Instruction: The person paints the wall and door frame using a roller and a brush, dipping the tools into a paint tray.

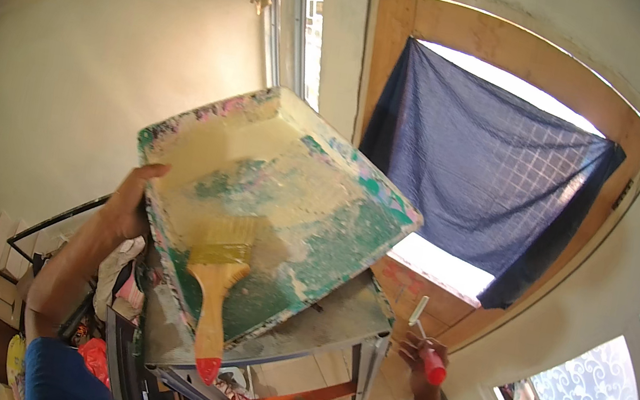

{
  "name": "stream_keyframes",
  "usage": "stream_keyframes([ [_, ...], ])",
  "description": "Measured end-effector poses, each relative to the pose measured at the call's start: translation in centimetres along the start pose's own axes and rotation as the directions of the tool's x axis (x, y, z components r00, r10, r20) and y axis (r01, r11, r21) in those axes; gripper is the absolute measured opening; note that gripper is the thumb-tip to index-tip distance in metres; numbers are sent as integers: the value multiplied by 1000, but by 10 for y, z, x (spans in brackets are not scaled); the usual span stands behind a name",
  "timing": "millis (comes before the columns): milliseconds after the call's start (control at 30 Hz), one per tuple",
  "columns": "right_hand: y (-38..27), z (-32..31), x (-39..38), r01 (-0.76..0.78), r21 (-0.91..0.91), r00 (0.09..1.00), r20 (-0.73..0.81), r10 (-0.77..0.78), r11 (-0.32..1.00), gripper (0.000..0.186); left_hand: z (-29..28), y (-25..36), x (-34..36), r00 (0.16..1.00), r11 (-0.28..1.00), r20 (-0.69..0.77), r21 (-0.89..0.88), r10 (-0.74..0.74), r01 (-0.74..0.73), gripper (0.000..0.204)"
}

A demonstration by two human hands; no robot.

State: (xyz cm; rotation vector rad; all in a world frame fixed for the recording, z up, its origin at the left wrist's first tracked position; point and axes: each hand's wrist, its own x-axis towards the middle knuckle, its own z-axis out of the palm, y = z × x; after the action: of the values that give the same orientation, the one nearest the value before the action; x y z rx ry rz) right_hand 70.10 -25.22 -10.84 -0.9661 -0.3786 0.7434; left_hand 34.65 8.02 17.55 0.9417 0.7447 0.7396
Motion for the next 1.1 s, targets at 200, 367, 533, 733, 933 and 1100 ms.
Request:
stream_keyframes([
  [200, -42, 89, -4, 106, 190, 990, 66, -120, 976, 25, 7, -3, -6, 1000, 1000, -17, -21, -3, 3, 38],
  [367, -3, 88, 3, 227, 174, 972, 20, -234, 958, 32, 5, -6, -4, 1000, 999, 6, -39, 15, -15, 37],
  [533, 8, 87, 5, 74, 397, 993, 53, -103, 915, 39, -6, -10, 0, 999, 998, -12, -44, 40, -41, 41],
  [733, 5, 84, -2, 289, 117, 945, 125, -303, 950, 25, 6, -10, -5, 994, 999, -112, -43, 22, -27, 38],
  [933, 0, 93, -7, 199, 385, 928, 221, -300, 901, 6, -2, -6, -5, 989, 988, -140, 152, 52, -30, 40],
  [1100, -5, 99, -21, 113, 466, 953, 199, -229, 877, 36, 8, -11, -14, 949, 998, -313, 11, -50, 56, 43],
])
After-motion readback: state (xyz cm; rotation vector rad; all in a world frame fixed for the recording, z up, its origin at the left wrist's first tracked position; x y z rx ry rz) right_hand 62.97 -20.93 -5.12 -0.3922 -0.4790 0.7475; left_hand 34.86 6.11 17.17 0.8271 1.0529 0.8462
